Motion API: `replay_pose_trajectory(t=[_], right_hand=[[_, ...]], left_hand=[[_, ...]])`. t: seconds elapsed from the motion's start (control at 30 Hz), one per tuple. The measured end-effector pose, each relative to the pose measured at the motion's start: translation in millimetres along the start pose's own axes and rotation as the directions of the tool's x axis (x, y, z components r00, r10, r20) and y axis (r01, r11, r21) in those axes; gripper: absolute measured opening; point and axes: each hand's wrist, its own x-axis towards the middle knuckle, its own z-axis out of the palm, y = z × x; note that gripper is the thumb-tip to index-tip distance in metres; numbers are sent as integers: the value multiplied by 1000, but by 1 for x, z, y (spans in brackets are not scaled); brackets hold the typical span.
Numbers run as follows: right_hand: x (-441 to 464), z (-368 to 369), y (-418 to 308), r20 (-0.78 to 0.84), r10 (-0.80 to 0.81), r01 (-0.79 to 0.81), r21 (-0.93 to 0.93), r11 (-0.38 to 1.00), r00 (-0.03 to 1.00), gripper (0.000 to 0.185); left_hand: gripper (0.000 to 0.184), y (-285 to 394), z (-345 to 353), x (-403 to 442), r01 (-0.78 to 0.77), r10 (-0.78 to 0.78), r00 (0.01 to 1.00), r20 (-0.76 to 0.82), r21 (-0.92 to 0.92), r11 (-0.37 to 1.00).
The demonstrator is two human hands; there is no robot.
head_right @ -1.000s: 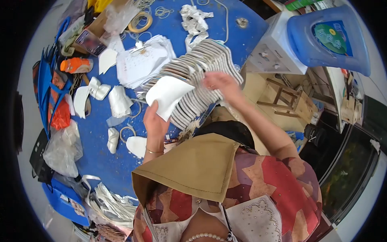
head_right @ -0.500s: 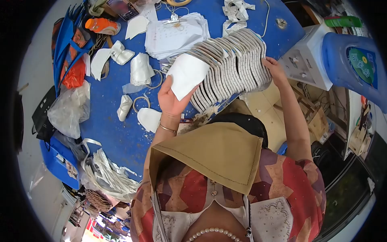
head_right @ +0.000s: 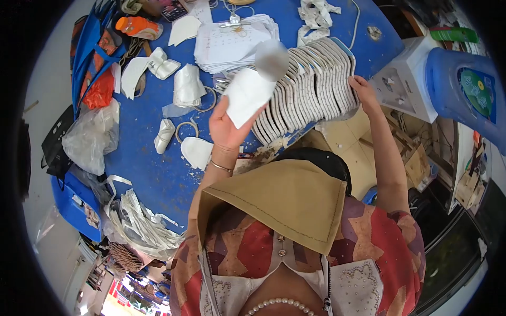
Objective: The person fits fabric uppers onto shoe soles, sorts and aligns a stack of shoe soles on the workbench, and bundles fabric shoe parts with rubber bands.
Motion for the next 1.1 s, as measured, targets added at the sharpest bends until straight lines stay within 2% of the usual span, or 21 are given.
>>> replay_pose_trajectory(t=[0.07, 0.13, 0.17, 0.23, 0.3, 0.47, 0.57, 0.77, 0.93, 1.1], right_hand=[[-4, 3, 1, 24, -21, 21, -7, 1000, 999, 42], [-6, 8, 0, 76, -38, 40, -24, 999, 996, 42], [-7, 10, 0, 123, -43, 48, -36, 998, 991, 42], [-18, 11, 2, 225, -44, 59, -60, 996, 973, 42], [-12, 2, 2, 299, -43, 73, -92, 993, 953, 42], [-5, 7, 2, 389, -47, 118, -161, 980, 920, 42], [2, 12, 1, 407, -48, 137, -192, 972, 912, 42], [11, 14, 0, 418, -60, 172, -236, 956, 906, 42], [12, 11, 1, 399, -80, 198, -262, 945, 913, 42], [8, 10, 0, 335, -143, 239, -265, 934, 931, 42]], left_hand=[[61, -4, -4, 2, 0, 8, 997, -74, 105, 995], [61, -9, -8, 1, 47, -45, 999, -27, 113, 992], [61, -11, -9, 1, -2, 6, 999, -34, 121, 993], [59, -13, -12, -1, 59, -56, 997, -45, 79, 995], [59, -14, -9, -6, 41, -41, 999, -3, -10, 999], [59, -10, -22, -27, -30, 29, 999, -33, -40, 999], [58, -11, -37, -41, -52, 49, 995, -89, -28, 998], [58, -6, -63, -60, -85, 78, 992, -102, -66, 994], [57, 19, -54, -70, -130, 127, 989, -71, -39, 991], [61, 55, -34, -47, -208, 210, 976, 65, -35, 977]])
